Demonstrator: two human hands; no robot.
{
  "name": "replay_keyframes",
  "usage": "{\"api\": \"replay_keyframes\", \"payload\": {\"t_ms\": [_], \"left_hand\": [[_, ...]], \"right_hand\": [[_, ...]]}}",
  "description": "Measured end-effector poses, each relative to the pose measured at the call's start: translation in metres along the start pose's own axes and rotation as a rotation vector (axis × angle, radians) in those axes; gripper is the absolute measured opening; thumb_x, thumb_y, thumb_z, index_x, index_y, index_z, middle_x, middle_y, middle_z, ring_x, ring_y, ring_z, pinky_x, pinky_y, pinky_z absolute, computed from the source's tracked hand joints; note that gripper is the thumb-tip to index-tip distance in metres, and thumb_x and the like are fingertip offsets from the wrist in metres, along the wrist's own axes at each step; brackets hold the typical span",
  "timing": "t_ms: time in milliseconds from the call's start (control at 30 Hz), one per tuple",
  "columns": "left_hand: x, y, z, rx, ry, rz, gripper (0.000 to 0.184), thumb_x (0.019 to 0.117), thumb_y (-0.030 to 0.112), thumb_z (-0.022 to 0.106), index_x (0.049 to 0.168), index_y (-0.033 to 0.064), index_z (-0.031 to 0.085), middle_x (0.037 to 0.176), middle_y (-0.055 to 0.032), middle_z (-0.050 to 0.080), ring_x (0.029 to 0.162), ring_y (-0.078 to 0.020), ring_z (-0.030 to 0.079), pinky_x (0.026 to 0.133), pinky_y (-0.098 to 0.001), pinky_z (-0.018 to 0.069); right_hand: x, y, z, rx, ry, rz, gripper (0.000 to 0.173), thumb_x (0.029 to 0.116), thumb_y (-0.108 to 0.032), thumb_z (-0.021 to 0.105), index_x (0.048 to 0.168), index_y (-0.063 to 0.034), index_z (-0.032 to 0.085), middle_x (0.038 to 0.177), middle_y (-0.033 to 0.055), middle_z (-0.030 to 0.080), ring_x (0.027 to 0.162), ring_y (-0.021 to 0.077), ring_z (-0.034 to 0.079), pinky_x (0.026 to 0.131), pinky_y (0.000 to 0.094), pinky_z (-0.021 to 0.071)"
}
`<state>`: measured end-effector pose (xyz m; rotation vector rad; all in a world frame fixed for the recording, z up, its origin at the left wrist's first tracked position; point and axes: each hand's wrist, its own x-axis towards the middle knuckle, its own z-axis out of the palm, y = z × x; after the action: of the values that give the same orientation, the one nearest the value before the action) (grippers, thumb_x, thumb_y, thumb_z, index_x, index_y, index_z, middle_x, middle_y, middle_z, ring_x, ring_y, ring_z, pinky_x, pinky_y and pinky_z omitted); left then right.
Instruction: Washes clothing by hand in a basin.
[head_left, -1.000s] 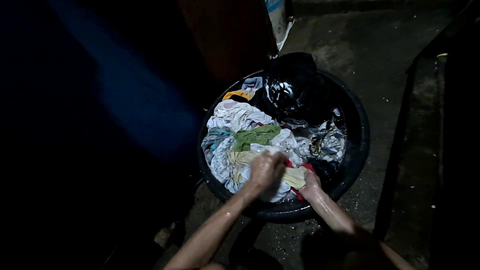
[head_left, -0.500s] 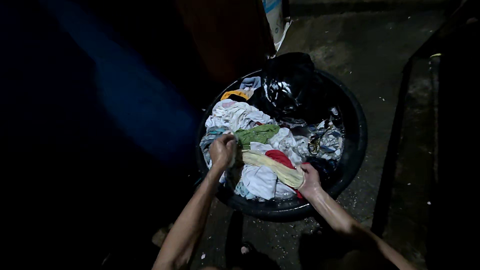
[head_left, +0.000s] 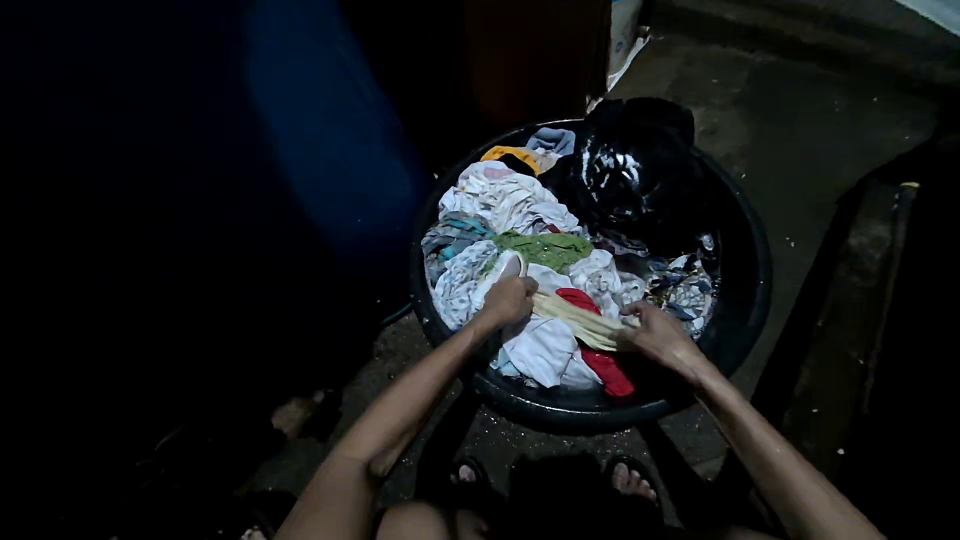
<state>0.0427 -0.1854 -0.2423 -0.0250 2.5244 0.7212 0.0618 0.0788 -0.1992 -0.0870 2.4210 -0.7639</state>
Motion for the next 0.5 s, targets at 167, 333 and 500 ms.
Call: {"api": "replay_keyframes", "payload": {"t_ms": [167, 333, 500], "left_hand": [[-0.001, -0.001, -0.013, -0.015, 0.054, -0.003, 0.035, 0.1033, 0.015, 0.058, 0.137, 0.011, 0.065, 0.13, -0.0219, 0.066, 0.125, -0.0422, 0.06, 0.101, -0.0654, 0.0462], [-0.007, -0.008, -0.011, -0.082, 0.105, 0.031, 0.025, 0.1039, 0.011, 0.053, 0.118, 0.0023, 0.071, 0.121, -0.0258, 0.068, 0.121, -0.0453, 0.061, 0.097, -0.0673, 0.0473], [-0.034, -0.005, -0.072, -0.414, 0.453, 0.053, 0.024, 0.1038, 0.011, 0.054, 0.111, -0.0057, 0.07, 0.109, -0.0288, 0.069, 0.108, -0.0455, 0.065, 0.096, -0.066, 0.047]], "right_hand": [[-0.01, -0.038, -0.007, -0.032, 0.377, -0.395, 0.013, 0.0958, -0.009, 0.067, 0.102, 0.0019, 0.072, 0.088, 0.021, 0.07, 0.083, 0.0362, 0.068, 0.079, 0.0572, 0.0509], [-0.025, -0.061, -0.021, 0.191, 0.581, -0.762, 0.011, 0.0974, -0.009, 0.063, 0.101, -0.0005, 0.068, 0.091, 0.0028, 0.069, 0.079, -0.0007, 0.062, 0.074, 0.0193, 0.0516], [-0.035, -0.044, -0.054, 0.105, 0.545, -0.743, 0.022, 0.0944, -0.012, 0.067, 0.111, 0.0025, 0.064, 0.1, 0.006, 0.068, 0.083, -0.0006, 0.062, 0.076, 0.0177, 0.0528]]}}
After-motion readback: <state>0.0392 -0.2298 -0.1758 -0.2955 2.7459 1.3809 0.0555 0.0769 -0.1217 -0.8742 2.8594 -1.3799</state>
